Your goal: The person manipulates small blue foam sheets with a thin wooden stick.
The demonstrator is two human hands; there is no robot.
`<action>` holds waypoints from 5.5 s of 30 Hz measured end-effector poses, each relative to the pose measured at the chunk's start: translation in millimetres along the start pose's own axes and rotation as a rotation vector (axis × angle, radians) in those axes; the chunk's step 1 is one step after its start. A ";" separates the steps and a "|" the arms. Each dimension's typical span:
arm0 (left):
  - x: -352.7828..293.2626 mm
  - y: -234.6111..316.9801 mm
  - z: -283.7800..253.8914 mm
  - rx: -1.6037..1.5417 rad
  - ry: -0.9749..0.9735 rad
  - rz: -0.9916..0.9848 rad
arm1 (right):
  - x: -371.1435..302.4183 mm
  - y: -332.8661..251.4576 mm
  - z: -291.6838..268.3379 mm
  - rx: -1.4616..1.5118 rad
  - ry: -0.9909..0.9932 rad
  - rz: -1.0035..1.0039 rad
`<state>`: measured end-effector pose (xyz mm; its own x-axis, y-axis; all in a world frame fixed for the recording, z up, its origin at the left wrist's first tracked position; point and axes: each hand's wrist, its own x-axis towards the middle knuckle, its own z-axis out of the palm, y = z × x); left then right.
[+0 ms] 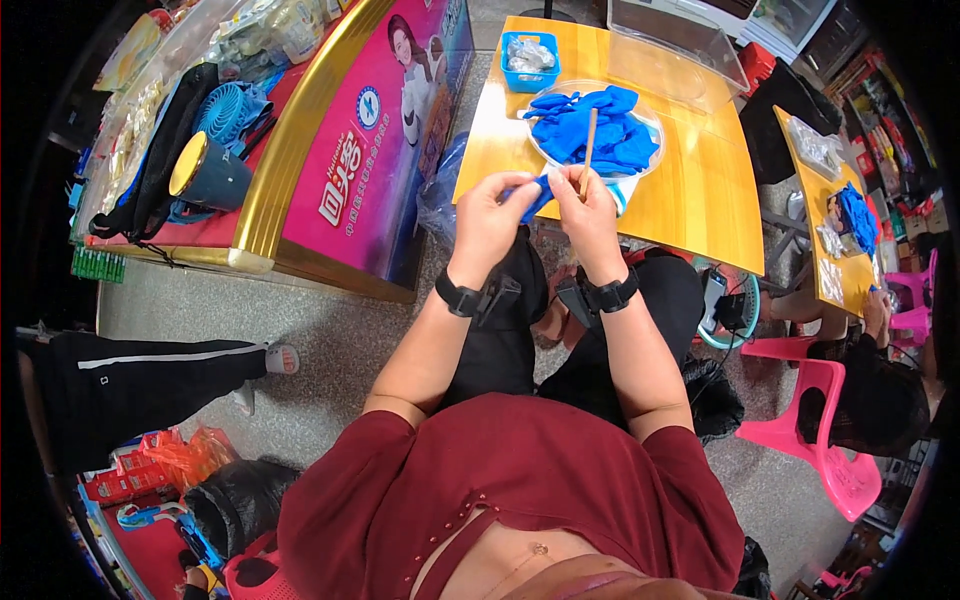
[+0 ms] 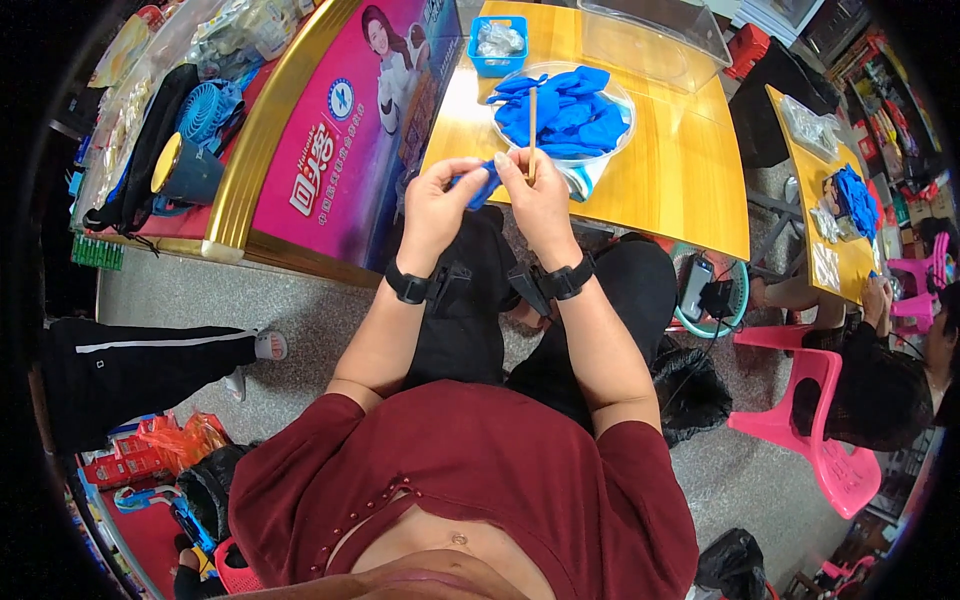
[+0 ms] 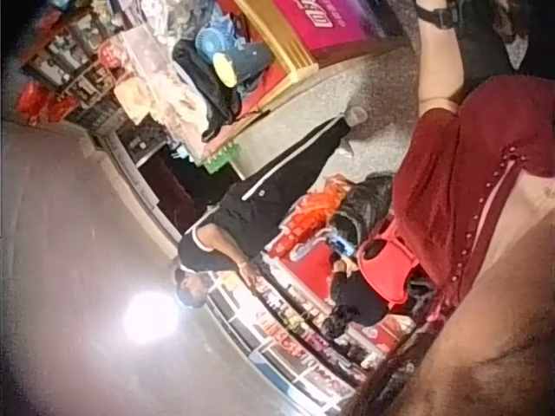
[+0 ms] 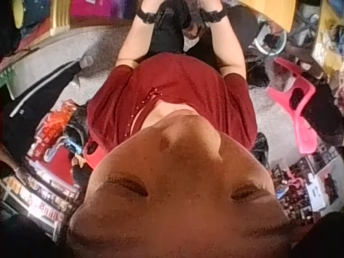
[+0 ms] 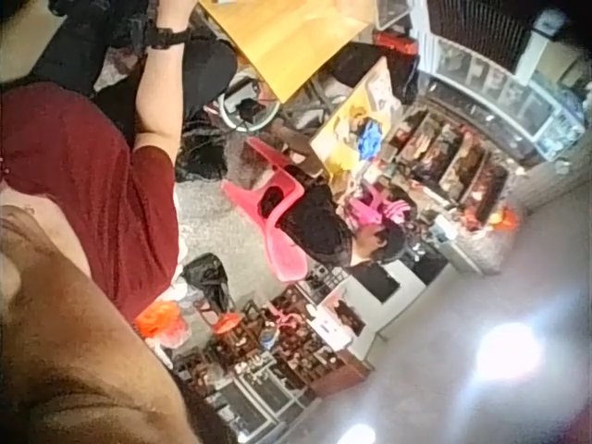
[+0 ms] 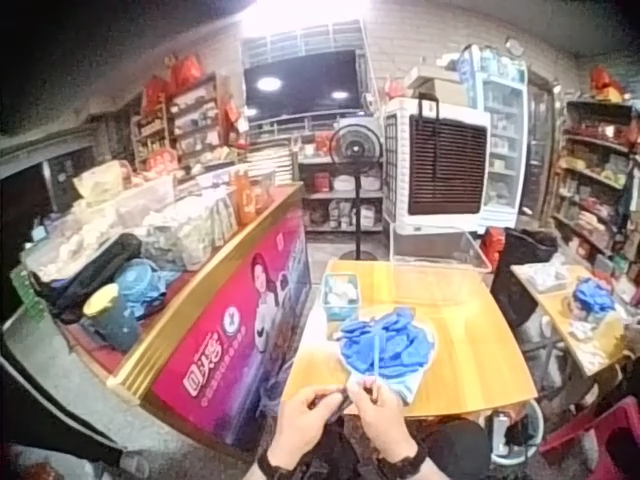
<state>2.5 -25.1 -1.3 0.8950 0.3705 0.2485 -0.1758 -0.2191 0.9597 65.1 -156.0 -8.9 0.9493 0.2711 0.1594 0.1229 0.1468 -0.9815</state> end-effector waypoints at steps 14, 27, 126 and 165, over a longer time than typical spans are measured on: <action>23.1 -12.6 -36.1 -0.711 0.325 -0.317 | -11.1 -13.1 1.6 -0.558 -0.446 -0.037; 13.6 -11.4 -14.2 -0.402 0.202 -0.207 | -8.7 0.3 2.6 -0.630 -0.387 -0.044; 8.2 -12.0 -11.0 -0.369 0.292 -0.083 | -28.7 -11.4 22.5 0.271 -0.403 0.559; 13.0 5.0 -20.2 -0.786 0.211 -0.158 | -34.0 -4.4 25.9 0.467 -0.456 0.441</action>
<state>5.0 -3.2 9.4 0.8509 0.5232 0.0471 -0.3599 0.5154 0.7777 24.8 -141.3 -7.2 0.6572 0.7460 -0.1074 -0.4677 0.2919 -0.8343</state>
